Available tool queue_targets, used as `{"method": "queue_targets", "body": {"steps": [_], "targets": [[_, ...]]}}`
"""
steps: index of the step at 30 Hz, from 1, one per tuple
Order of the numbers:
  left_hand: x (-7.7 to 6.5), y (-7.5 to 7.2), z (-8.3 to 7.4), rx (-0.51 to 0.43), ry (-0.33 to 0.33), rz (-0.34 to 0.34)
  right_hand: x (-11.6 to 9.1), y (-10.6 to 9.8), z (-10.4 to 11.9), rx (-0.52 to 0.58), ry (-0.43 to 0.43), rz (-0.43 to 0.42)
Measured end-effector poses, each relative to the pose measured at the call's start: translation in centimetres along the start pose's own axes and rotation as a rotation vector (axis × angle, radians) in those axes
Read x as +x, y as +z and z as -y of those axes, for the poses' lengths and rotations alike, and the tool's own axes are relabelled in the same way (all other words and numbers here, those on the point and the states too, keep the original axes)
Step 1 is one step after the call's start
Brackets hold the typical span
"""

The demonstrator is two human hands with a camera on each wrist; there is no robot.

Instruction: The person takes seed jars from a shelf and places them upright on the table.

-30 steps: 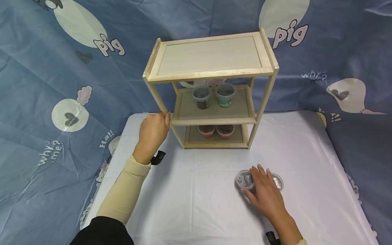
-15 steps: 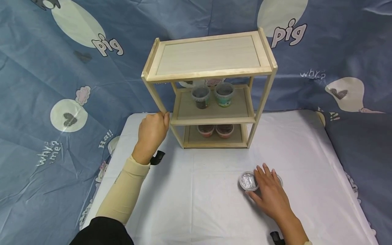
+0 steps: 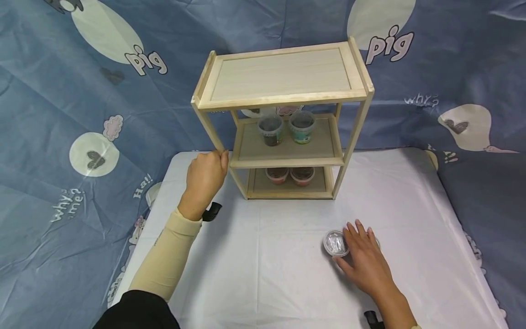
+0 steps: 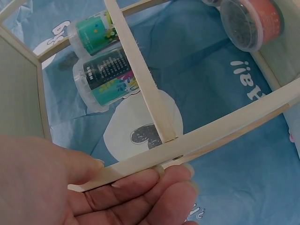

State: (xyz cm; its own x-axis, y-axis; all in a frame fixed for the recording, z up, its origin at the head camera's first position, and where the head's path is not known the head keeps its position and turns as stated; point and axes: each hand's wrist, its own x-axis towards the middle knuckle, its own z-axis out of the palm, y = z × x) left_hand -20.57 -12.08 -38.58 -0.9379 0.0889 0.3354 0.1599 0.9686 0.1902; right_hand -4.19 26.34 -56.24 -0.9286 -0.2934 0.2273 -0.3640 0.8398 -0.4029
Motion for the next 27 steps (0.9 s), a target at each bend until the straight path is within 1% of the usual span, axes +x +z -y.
{"method": "queue_targets", "body": {"steps": [2,5,9,12,16,19,24,27], "targets": [[0.0,0.0,0.0,-0.001,0.001,0.0,0.1,-0.3,0.1,0.007,0.003,-0.005],[0.0,-0.1,0.0,0.0,0.0,0.003,0.6,-1.1,0.5,0.022,-0.003,-0.038],[-0.1,-0.2,0.0,-0.002,-0.003,0.002,1.6,-2.4,1.2,0.07,-0.01,-0.095],[-0.1,-0.1,0.0,0.0,0.0,-0.002,2.5,-3.4,1.9,0.108,-0.016,-0.118],[-0.1,0.0,0.0,0.001,0.007,-0.011,3.6,-4.6,2.9,0.144,-0.045,-0.15],[0.0,0.0,-0.1,0.002,0.007,-0.019,4.4,-5.1,3.7,0.168,-0.08,-0.207],[-0.1,0.1,0.0,0.008,0.009,-0.025,5.9,-5.6,5.1,0.179,-0.154,-0.359],[-0.1,0.1,0.0,0.012,0.012,-0.029,6.9,-6.1,5.8,0.189,-0.183,-0.406]]}}
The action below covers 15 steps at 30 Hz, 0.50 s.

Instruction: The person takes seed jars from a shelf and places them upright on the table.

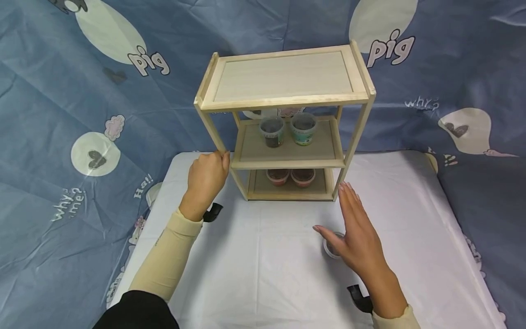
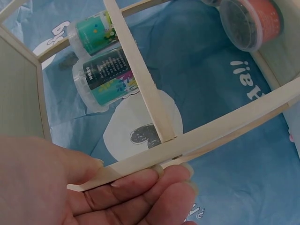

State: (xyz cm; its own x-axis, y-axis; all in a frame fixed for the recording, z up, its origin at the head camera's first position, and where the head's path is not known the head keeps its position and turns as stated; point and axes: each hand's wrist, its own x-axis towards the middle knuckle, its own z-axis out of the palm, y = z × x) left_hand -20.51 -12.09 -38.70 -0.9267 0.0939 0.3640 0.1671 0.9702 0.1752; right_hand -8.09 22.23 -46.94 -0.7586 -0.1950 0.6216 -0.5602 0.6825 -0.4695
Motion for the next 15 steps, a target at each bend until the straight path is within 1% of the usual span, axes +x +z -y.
{"method": "queue_targets", "body": {"steps": [6,8,9,15], "targets": [[-0.1,0.1,0.1,0.012,-0.009,0.012,2.3,0.4,0.6,0.017,-0.079,-0.063],[-0.1,0.1,0.1,0.01,-0.008,0.011,2.9,0.4,0.7,0.014,-0.094,-0.079],[-0.1,0.2,0.1,0.009,-0.007,0.01,3.2,0.3,0.7,0.015,-0.096,-0.085],[0.0,0.1,0.1,0.006,-0.011,0.007,5.3,-0.7,0.8,-0.008,-0.061,-0.059]]}}
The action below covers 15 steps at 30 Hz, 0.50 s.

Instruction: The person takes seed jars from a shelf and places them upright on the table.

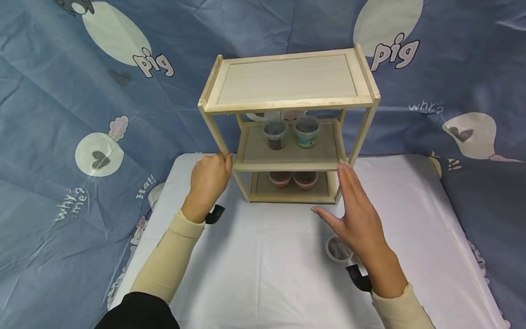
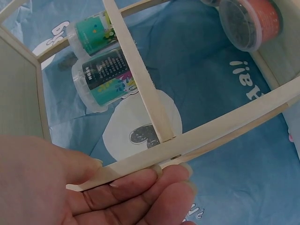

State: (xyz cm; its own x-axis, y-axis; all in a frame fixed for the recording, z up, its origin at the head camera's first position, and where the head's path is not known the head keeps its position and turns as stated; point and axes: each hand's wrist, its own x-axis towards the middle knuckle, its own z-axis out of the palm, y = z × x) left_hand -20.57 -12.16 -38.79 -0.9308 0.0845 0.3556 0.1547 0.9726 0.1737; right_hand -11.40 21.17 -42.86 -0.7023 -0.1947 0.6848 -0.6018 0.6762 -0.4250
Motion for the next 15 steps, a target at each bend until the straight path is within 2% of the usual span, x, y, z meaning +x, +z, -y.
{"method": "queue_targets", "body": {"steps": [8,15], "targets": [[0.0,0.0,0.0,0.002,-0.001,-0.01,2.3,-0.8,-1.1,-0.002,-0.005,-0.023],[0.0,-0.1,0.0,0.001,-0.003,-0.011,3.4,-0.9,-1.6,-0.011,0.039,0.012]]}}
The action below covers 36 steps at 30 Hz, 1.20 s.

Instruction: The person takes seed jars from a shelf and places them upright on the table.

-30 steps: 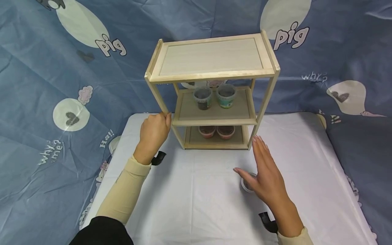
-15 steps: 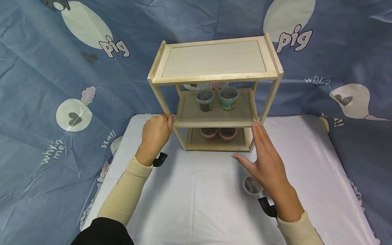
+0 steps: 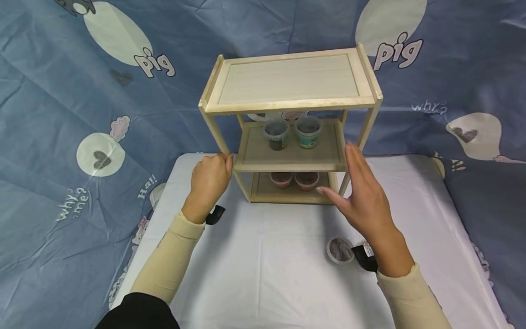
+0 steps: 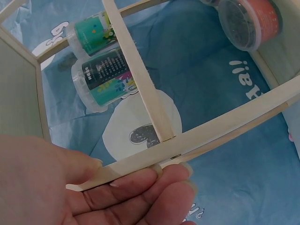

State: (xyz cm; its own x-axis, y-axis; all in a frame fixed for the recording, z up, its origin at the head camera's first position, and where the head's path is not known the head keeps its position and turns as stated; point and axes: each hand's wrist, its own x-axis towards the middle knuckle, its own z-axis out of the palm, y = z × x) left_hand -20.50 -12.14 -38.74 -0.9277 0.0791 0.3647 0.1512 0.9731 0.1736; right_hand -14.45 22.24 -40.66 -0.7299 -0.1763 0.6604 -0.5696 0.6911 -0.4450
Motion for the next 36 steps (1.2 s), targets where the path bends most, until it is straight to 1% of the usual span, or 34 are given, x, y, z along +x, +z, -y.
{"method": "queue_targets", "body": {"steps": [5,10,14,20,27,33,36], "targets": [[0.0,0.1,0.0,0.001,0.002,0.0,0.8,0.0,0.0,-0.002,0.061,0.033],[0.0,0.1,0.0,-0.002,0.003,0.004,1.4,0.0,0.3,-0.011,0.094,0.023],[0.0,0.0,0.0,-0.003,0.003,-0.005,1.7,0.1,0.6,-0.011,0.104,0.007],[0.0,0.1,0.0,-0.002,0.001,-0.002,2.2,0.4,0.8,0.017,0.107,0.009],[0.0,0.2,0.0,0.003,-0.006,0.003,2.9,1.1,0.6,0.037,0.096,0.005],[-0.1,0.1,0.0,-0.005,-0.009,0.004,3.7,1.5,0.2,0.059,0.146,0.041],[0.0,0.1,0.0,-0.01,-0.006,0.002,4.1,1.8,-0.1,0.052,0.155,0.05]]}}
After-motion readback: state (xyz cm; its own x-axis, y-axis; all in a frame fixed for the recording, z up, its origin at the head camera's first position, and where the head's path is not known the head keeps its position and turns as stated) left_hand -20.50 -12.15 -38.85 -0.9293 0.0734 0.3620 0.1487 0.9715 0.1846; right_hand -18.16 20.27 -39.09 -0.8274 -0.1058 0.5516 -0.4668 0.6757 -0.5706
